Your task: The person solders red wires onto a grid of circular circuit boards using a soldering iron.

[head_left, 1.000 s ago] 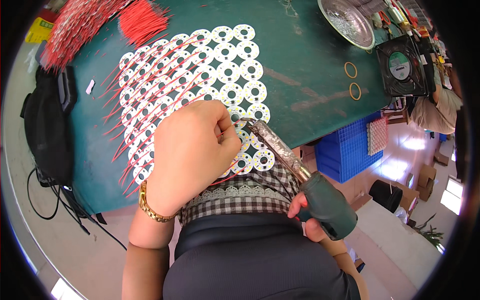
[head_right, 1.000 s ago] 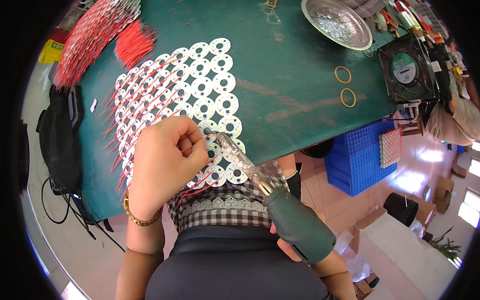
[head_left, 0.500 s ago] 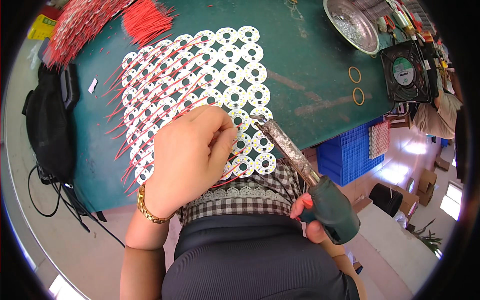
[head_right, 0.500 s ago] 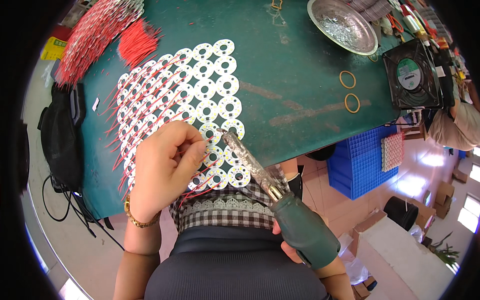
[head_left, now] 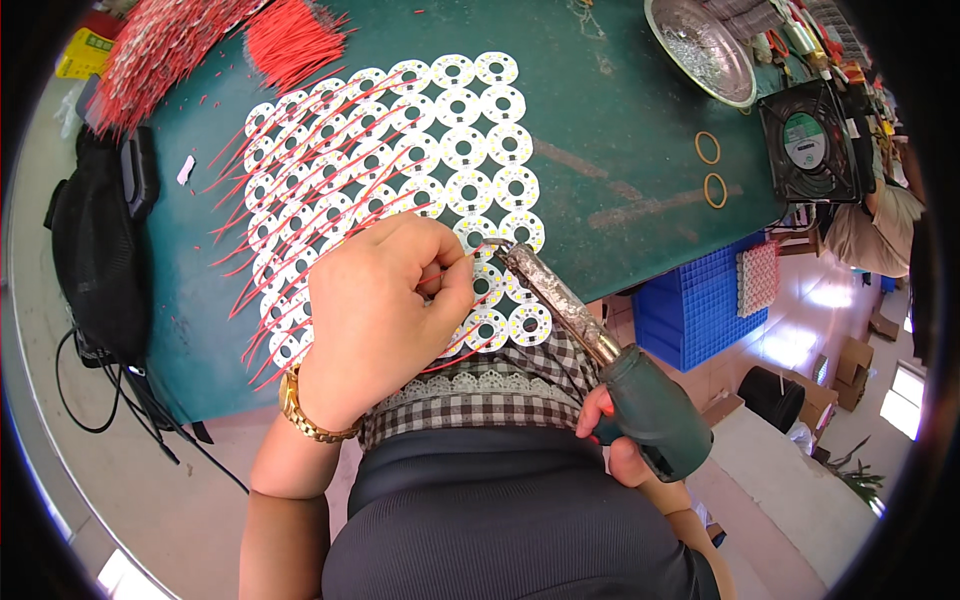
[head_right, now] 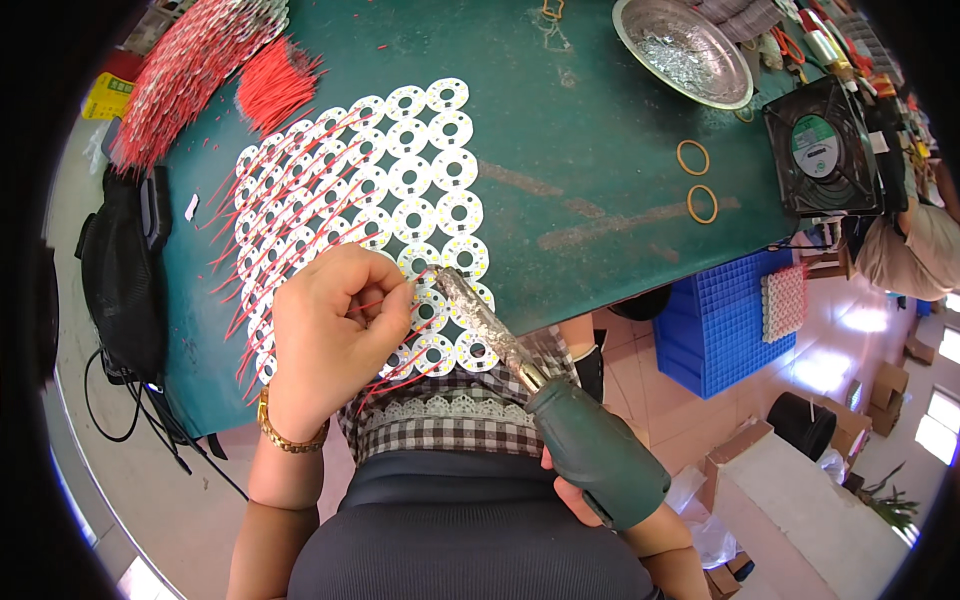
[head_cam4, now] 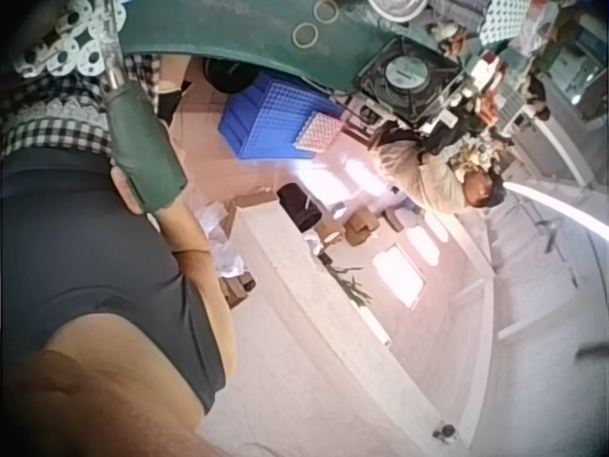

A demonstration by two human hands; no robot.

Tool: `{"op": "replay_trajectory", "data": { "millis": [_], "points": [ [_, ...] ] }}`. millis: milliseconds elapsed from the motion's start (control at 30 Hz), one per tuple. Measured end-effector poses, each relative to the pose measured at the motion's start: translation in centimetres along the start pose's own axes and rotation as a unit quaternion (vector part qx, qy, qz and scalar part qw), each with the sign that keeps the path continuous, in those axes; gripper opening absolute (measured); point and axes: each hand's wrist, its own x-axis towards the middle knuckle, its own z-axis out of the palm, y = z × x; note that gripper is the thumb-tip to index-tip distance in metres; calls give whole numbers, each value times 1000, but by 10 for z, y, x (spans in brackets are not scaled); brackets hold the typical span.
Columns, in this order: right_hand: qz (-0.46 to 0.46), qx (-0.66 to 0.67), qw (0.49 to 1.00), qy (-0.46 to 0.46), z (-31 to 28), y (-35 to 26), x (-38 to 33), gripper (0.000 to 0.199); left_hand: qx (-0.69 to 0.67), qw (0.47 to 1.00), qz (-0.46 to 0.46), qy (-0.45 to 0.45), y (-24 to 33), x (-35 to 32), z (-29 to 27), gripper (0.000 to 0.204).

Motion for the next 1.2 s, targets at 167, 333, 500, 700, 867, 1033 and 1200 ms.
{"op": "replay_trajectory", "data": {
  "millis": [167,333,500,700,867,1033,1200],
  "points": [
    [36,34,998,24,2,-4,0,49,11,1000,15,7,0,0,1,11],
    [66,28,997,30,4,-3,-5,52,19,1000,23,8,0,0,2,12],
    [86,37,994,60,6,-2,-10,69,23,999,22,9,0,0,1,12],
    [65,70,989,112,8,10,-17,82,24,999,26,-1,0,1,1,12],
    [60,104,985,125,12,0,-1,68,54,996,72,-22,3,-3,-10,13],
    [73,136,977,149,21,11,-6,80,114,983,138,-51,0,1,-31,50],
    [40,106,984,136,20,18,-4,77,238,961,89,-113,-13,-15,-33,76]
  ]
}}
